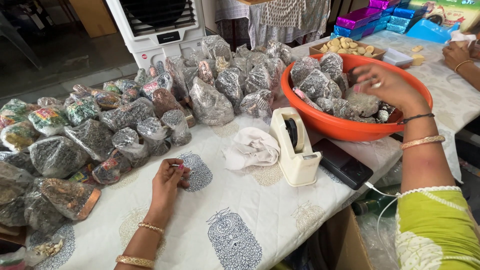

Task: The person wraps small decorative figurines in clear plastic film, twisting the film closed around each item by hand. They place each wrapped figurine into an orange bowl or cardboard box, occasionally reaching into a box for more plastic film and wiping a figurine with a cloth.

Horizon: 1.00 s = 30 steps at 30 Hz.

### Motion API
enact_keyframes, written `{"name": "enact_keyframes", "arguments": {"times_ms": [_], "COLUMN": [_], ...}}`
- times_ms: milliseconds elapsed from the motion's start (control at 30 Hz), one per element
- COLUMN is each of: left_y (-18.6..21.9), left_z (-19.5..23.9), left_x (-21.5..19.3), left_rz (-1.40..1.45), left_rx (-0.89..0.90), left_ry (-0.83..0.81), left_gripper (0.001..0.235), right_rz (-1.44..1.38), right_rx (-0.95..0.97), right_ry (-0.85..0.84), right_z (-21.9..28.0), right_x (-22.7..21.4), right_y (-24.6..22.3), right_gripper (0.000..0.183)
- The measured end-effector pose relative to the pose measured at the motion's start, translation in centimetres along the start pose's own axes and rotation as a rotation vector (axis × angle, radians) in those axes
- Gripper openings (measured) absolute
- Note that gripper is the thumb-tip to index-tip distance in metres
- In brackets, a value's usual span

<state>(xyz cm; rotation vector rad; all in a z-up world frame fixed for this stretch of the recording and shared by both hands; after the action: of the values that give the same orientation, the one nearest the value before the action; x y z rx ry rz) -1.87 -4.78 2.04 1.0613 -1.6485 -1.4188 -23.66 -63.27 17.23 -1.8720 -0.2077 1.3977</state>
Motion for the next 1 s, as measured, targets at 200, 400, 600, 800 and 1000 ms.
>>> {"name": "enact_keyframes", "arguments": {"times_ms": [200,400,600,800,1000], "left_y": [2.8,-0.7,-0.4,-0.9,-0.7], "left_z": [1.3,1.9,2.3,2.5,1.4], "left_x": [1.2,2.3,2.5,2.4,0.8], "left_rz": [-0.843,-1.289,-1.329,-1.306,-1.256], "left_rx": [0.195,0.359,0.326,0.38,0.327], "left_ry": [-0.041,-0.408,-0.473,-0.435,-0.584], "left_gripper": [0.035,0.074,0.082,0.085,0.093], "right_rz": [-0.483,-0.616,-0.042,0.313,0.338], "right_rx": [-0.467,-0.657,-0.67,-0.62,-0.506], "right_ry": [0.502,0.312,-0.111,-0.542,-0.272], "right_z": [3.8,8.6,10.3,6.0,-0.9], "right_x": [-1.4,4.2,17.5,29.4,38.5], "right_y": [-8.6,-18.9,-26.6,-28.4,-24.7], "right_gripper": [0.026,0.023,0.03,0.031,0.029]}}
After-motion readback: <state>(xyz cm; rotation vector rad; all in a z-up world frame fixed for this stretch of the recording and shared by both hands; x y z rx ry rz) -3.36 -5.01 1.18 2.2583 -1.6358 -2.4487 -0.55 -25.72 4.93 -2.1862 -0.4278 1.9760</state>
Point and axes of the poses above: each hand's wrist, its own z-axis away from the middle knuckle, its own x-axis out of the palm, y = z × x, the point moved 3 cm from there along -z, towards the middle knuckle, and after that the axes turned 8 degrees about x, right-handed, at the moved point
